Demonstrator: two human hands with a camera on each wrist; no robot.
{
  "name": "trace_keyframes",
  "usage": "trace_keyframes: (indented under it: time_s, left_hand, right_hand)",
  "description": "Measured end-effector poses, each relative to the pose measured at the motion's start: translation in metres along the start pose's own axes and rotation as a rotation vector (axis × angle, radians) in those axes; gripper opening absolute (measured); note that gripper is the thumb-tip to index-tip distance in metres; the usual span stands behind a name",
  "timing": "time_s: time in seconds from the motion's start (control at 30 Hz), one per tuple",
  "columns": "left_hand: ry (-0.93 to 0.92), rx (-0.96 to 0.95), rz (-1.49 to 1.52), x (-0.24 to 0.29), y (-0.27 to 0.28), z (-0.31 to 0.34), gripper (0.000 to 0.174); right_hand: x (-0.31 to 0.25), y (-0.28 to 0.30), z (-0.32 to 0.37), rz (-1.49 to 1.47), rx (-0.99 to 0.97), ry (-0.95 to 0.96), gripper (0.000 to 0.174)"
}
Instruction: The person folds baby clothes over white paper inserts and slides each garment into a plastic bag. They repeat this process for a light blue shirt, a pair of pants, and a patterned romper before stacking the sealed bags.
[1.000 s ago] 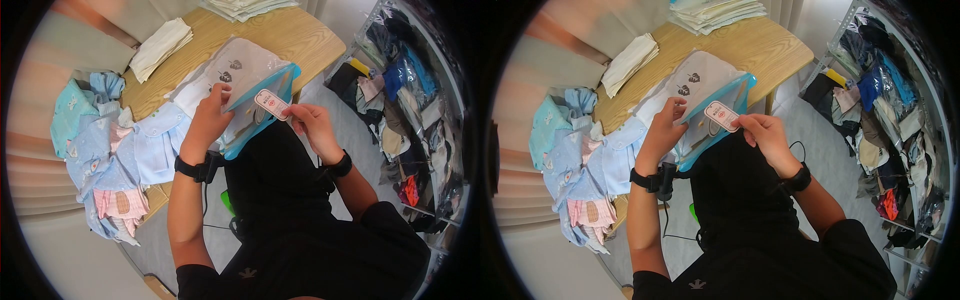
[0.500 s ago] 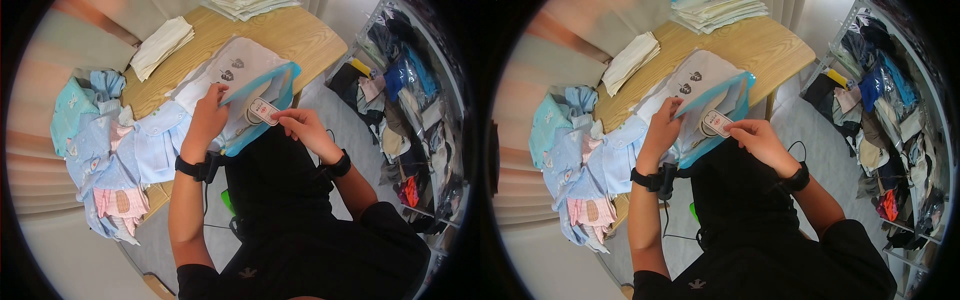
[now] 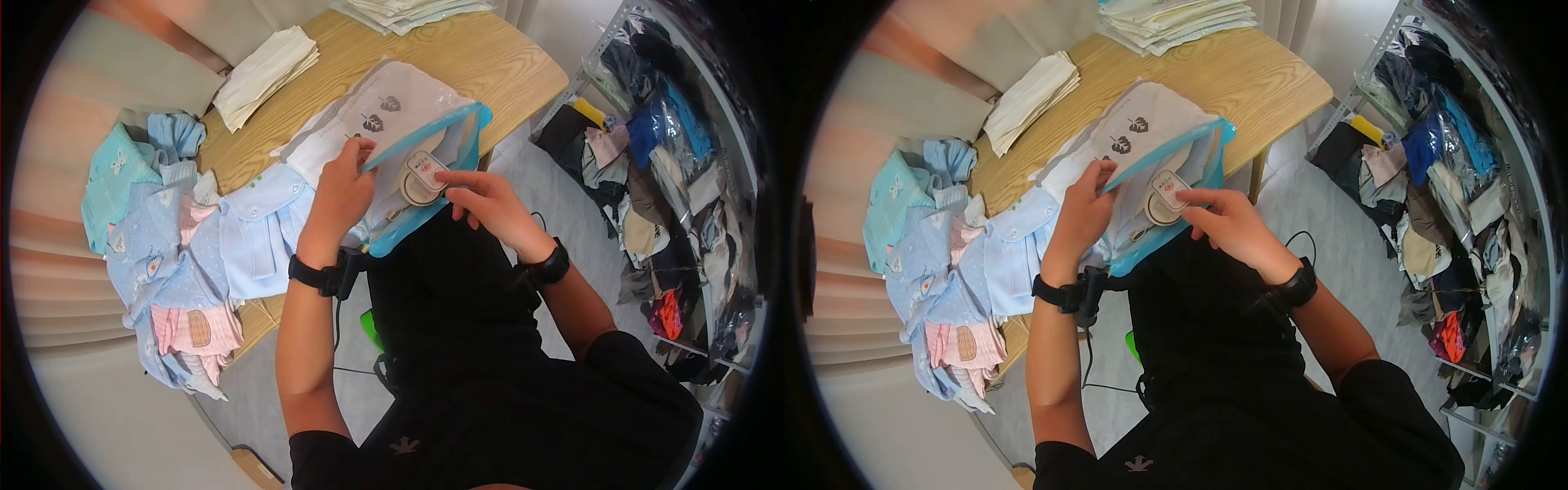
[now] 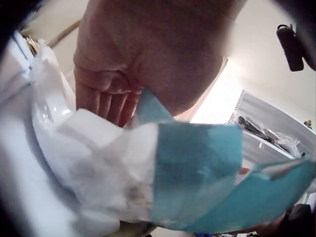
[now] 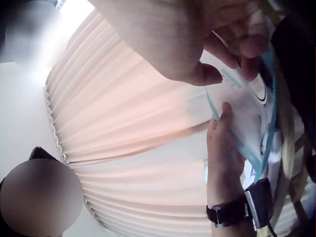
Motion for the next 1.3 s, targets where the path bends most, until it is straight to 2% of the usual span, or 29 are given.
trace_keyframes:
  time_s: [0.37,0.47,0.57,0.67,0.77,0.87,0.97,1.07,1.17,1.3]
  left_hand:
    - [-0.099,-0.024,-0.161,0.033,-0.013,0.01,0.024]
    - [-0.055,-0.047,-0.131,0.046,-0.018,0.015,0.022]
    - [-0.057,-0.054,-0.131,0.046,-0.02,0.016,0.021]
    - [-0.09,-0.048,-0.149,0.041,-0.022,0.017,0.021]
    - [-0.107,-0.044,-0.132,0.043,-0.02,0.019,0.021]
    - [-0.101,-0.046,-0.128,0.044,-0.02,0.02,0.022]
    - [-0.092,-0.052,-0.127,0.046,-0.02,0.02,0.023]
    - [-0.092,-0.035,-0.13,0.048,-0.016,0.022,0.024]
    - [-0.103,-0.028,-0.145,0.052,-0.015,0.024,0.024]
    - [-0.117,-0.056,-0.144,0.055,-0.017,0.025,0.025]
  right_hand:
    - [-0.003,-0.01,-0.034,-0.097,-0.055,-0.002,0.048]
    - [-0.006,-0.012,-0.042,0.112,-0.023,0.087,0.048]
    - [-0.018,-0.01,-0.042,0.319,0.251,0.426,0.041]
    - [-0.013,-0.006,-0.038,0.435,0.392,0.327,0.03]
    - [-0.016,-0.004,-0.024,0.623,0.477,0.317,0.026]
    - [-0.022,-0.013,-0.014,0.909,0.479,0.58,0.032]
    - [-0.023,-0.027,-0.005,0.967,0.396,0.711,0.038]
    - [-0.029,-0.032,-0.001,1.141,0.396,0.711,0.042]
    - [-0.023,-0.031,-0.01,1.169,0.464,0.707,0.041]
    - [-0.017,-0.018,-0.023,1.03,0.538,0.618,0.034]
Point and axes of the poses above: each hand's wrist, its own z-axis away from the middle knuckle, its own y-axis out of the back of the hand, x = y × z, the point moved 7 cm from there along -z, towards the middle knuckle, and after that the axes turned 15 degrees about z, right-handed, at the moved point
